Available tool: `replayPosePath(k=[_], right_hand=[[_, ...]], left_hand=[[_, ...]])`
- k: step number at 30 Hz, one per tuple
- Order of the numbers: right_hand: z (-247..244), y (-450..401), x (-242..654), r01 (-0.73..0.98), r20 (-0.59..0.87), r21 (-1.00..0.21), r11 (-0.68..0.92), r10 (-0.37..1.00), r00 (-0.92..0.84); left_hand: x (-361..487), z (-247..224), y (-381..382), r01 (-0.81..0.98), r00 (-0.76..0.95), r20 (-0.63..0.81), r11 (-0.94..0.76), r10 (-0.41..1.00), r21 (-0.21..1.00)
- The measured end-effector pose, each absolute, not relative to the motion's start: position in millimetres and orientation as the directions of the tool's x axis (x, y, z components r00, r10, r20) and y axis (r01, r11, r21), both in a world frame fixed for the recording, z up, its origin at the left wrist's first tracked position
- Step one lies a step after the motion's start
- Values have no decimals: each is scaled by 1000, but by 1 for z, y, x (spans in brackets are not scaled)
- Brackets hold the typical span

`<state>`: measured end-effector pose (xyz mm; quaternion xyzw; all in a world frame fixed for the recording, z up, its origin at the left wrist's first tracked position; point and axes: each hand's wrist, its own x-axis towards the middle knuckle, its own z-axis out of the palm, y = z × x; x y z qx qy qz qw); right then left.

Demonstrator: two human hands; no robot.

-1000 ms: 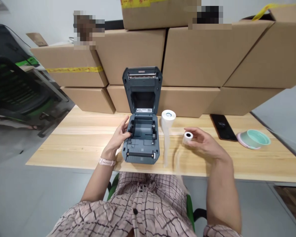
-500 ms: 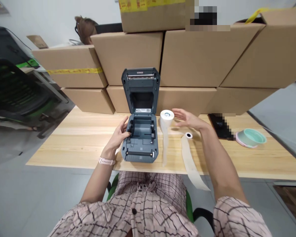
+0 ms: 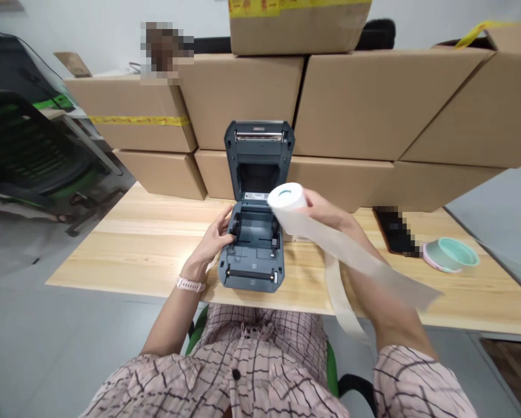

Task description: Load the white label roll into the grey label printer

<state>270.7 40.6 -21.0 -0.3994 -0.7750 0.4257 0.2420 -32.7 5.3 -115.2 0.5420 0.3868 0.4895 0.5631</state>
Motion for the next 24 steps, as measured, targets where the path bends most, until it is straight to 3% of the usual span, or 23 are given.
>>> replayPosePath(k=[2, 4, 7, 9, 13, 17, 21, 24], right_hand=[[-1, 46, 240, 531, -44, -743, 407, 762, -646], [13, 50, 212, 647, -119, -543, 535, 714, -690], [24, 50, 186, 707, -169, -318, 632, 696, -698], [25, 48, 179, 688, -176, -319, 653, 672, -719], [18, 53, 178, 587, -164, -504, 634, 597, -785], [2, 61, 182, 558, -138, -577, 597, 602, -786], [-5, 61, 185, 596, -162, -553, 582, 627, -762], [-1, 57, 185, 648, -209, -443, 620, 632, -747]], left_hand=[[-33, -115, 5, -123, 226, 100, -73, 969, 990], [-33, -116, 6, -120, 233, 105, -79, 967, 990], [-33, -117, 7, -115, 247, 108, -82, 963, 990], [-33, -117, 6, -116, 248, 113, -86, 962, 990], [-31, -114, 4, -132, 223, 107, -79, 969, 988], [-30, -113, 4, -134, 224, 97, -68, 970, 989], [-32, -116, 6, -126, 228, 98, -70, 969, 990], [-34, -118, 7, -117, 238, 108, -82, 965, 990]])
